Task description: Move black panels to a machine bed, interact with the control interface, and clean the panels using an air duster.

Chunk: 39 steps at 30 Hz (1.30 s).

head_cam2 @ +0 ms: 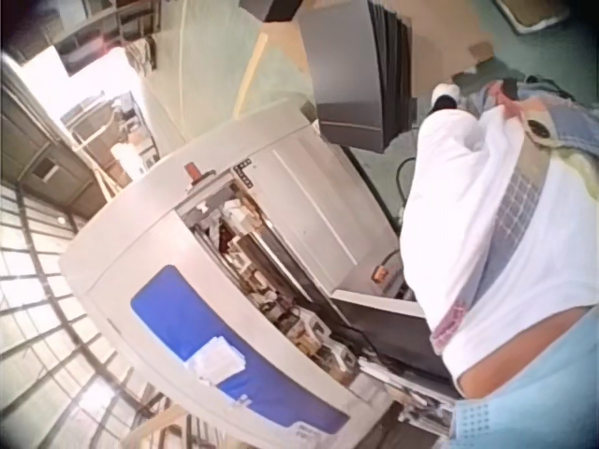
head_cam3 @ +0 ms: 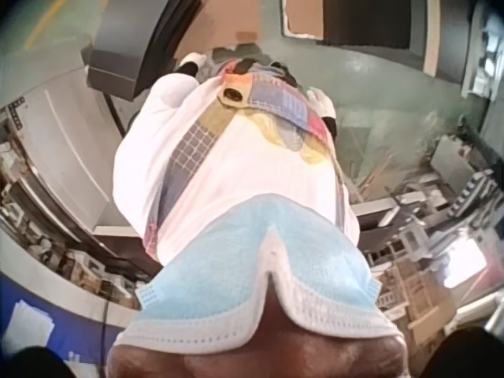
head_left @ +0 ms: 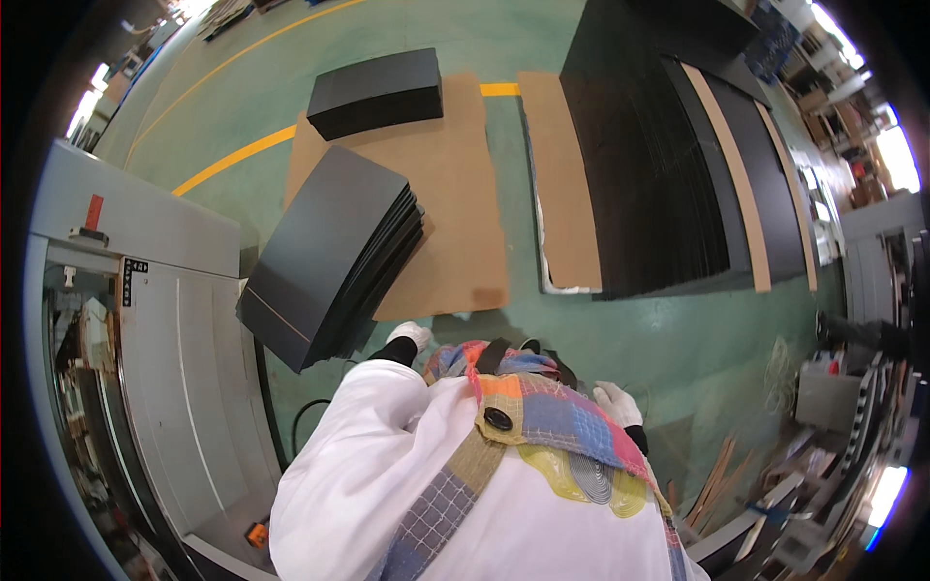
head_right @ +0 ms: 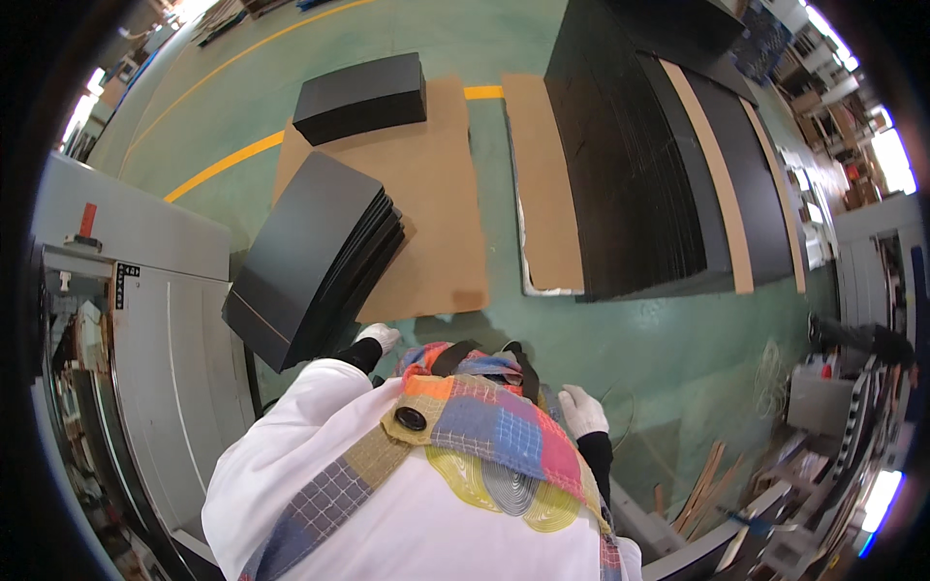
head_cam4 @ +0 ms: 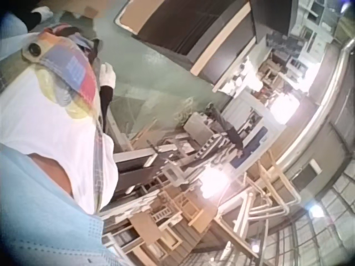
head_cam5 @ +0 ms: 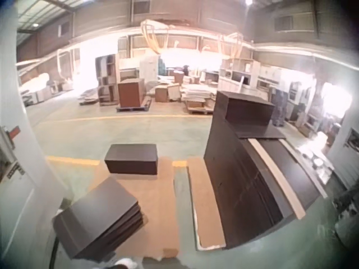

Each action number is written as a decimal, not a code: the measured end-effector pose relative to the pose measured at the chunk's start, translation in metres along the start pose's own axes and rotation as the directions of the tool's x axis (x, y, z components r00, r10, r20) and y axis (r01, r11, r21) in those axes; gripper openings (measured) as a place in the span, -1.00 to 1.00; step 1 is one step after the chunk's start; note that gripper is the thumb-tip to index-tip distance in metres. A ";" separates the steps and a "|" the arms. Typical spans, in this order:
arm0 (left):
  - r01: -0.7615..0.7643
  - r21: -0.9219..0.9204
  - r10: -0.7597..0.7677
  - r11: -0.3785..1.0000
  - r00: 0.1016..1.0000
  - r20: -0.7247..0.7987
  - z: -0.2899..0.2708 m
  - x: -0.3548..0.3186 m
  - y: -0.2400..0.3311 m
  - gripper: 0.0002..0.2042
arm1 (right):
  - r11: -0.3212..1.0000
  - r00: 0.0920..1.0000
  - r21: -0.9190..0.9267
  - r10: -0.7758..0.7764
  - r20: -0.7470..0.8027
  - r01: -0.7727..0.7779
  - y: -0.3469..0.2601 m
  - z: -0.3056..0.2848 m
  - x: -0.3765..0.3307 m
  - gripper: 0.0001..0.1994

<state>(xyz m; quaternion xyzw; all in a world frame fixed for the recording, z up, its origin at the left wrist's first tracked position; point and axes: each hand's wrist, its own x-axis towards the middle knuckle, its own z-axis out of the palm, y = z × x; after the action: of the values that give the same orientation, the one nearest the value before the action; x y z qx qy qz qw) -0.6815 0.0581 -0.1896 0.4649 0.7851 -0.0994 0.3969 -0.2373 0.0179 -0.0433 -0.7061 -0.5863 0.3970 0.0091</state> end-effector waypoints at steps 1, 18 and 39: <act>0.072 -0.028 -0.068 0.997 0.992 0.109 0.000 -0.001 0.026 -0.55 | 1.000 1.000 -0.011 -0.020 0.006 0.020 0.011 -0.019 0.010 -0.60; 0.215 -0.599 -0.353 0.771 0.928 -0.121 -0.019 0.060 0.127 -0.56 | 0.895 0.883 -0.121 -0.388 0.265 0.430 -0.106 -0.125 0.280 -0.60; 0.038 -0.966 -0.363 -0.256 0.922 0.132 -0.257 0.294 0.197 -0.77 | 0.678 0.772 -0.374 -0.520 0.365 0.633 -0.395 -0.221 0.654 -0.64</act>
<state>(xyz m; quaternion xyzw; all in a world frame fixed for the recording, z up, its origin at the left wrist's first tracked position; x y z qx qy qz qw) -0.7324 0.4925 -0.1870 -0.1487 0.6681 0.5310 0.4996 -0.4366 0.7869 -0.0629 -0.4121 -0.8554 0.2950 -0.1070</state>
